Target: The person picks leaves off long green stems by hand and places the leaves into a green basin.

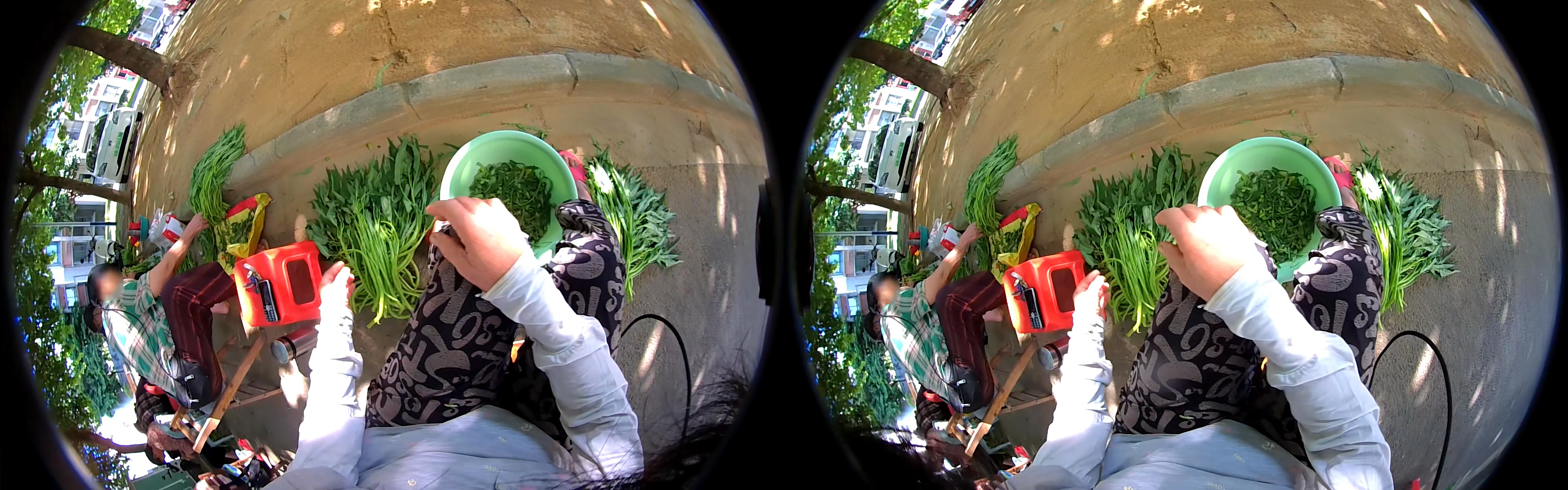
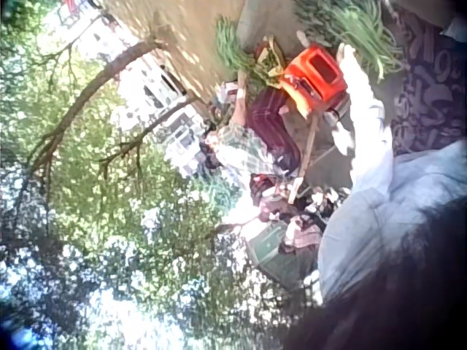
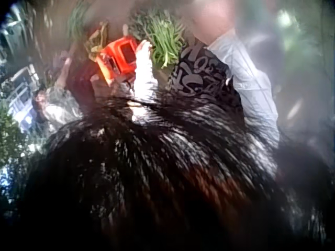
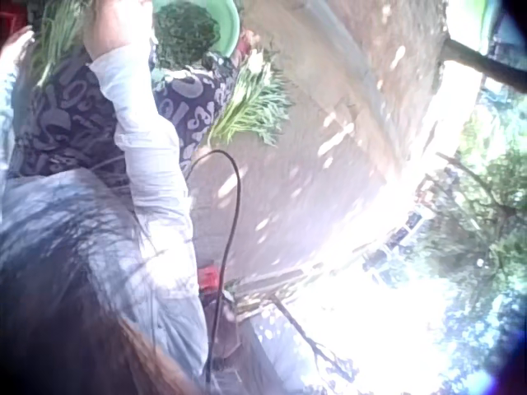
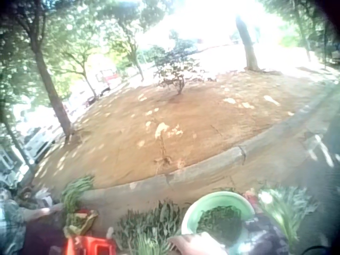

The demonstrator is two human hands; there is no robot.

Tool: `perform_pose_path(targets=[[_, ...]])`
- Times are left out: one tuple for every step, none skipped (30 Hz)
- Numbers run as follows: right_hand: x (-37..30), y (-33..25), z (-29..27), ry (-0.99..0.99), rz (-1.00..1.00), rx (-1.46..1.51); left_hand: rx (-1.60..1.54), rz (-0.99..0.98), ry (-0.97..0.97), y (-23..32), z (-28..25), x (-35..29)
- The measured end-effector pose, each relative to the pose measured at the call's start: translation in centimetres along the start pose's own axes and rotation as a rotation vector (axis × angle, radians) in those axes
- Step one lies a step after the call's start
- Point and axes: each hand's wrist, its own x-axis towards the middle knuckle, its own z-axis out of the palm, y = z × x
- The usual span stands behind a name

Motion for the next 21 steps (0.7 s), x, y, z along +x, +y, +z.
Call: perform_pose_path(targets=[[-0.1, 0.8, 0.2, 0.068, -0.022, 0.038, 0.053, -0.058, 0.088, -2.0, 0.1, 0.0], [0.0, 1.1, 0.2, 0.062, 0.007, 0.062, 0.261, -0.039, 0.033, -4.5, -1.7, 0.1], [0.1, 1.3, 0.1, 0.053, 0.040, 0.082, 0.345, -0.022, 0.028, -6.7, -2.5, 0.7], [0.1, 1.5, 0.2, 0.110, 0.034, 0.162, 0.334, -0.023, 0.010, -9.0, -3.2, 1.3], [0.0, 1.6, 0.1, 0.097, 0.067, 0.181, 0.324, -0.027, -0.011, -10.6, -3.6, 1.8], [0.0, 1.7, 0.0, 0.102, 0.084, 0.208, 0.443, -0.013, 0.019, -11.6, -3.4, 2.4], [0.1, 1.8, 0.2, 0.103, 0.091, 0.244, 0.561, 0.002, 0.061, -12.1, -3.4, 2.7], [-0.3, 2.3, 0.1, 0.109, 0.113, 0.206, 0.674, -0.088, 0.015, -9.0, 0.5, 0.6], [-0.1, 1.9, 0.2, 0.105, 0.099, 0.217, 0.718, -0.080, 0.056, -8.7, 0.3, 0.6], [0.0, 1.8, 0.1, 0.107, 0.095, 0.217, 0.763, -0.072, 0.081, -8.7, 0.5, 1.0], [0.1, 1.7, 0.1, 0.105, 0.094, 0.216, 0.807, -0.063, 0.105, -8.6, 0.6, 1.3], [0.1, 1.7, 0.2, 0.104, 0.094, 0.215, 0.810, -0.107, 0.053, -8.4, 0.5, 1.7], [0.2, 1.7, 0.1, 0.106, 0.098, 0.210, 0.796, -0.093, 0.051, -8.3, 0.9, 1.9], [0.1, 1.7, 0.0, 0.107, 0.100, 0.209, 0.783, -0.079, 0.049, -8.4, 1.4, 2.0], [0.1, 1.8, -0.1, 0.109, 0.102, 0.208, 0.770, -0.066, 0.046, -8.5, 1.9, 2.1], [0.1, 1.7, -0.1, 0.107, 0.098, 0.214, 0.766, -0.056, 0.056, -8.8, 2.0, 2.3], [0.2, 1.7, 0.0, 0.105, 0.093, 0.217, 0.762, -0.047, 0.067, -9.1, 2.0, 2.6], [0.2, 1.7, 0.0, 0.103, 0.089, 0.221, 0.759, -0.037, 0.077, -9.4, 2.1, 2.8], [0.2, 1.7, 0.0, 0.101, 0.093, 0.214, 0.747, -0.045, 0.089, -9.5, 2.9, 2.8], [0.1, 1.7, -0.1, 0.096, 0.096, 0.203, 0.737, -0.051, 0.102, -9.4, 3.8, 2.5], [0.1, 1.8, -0.2, 0.091, 0.099, 0.192, 0.727, -0.058, 0.115, -9.3, 4.8, 2.2]])
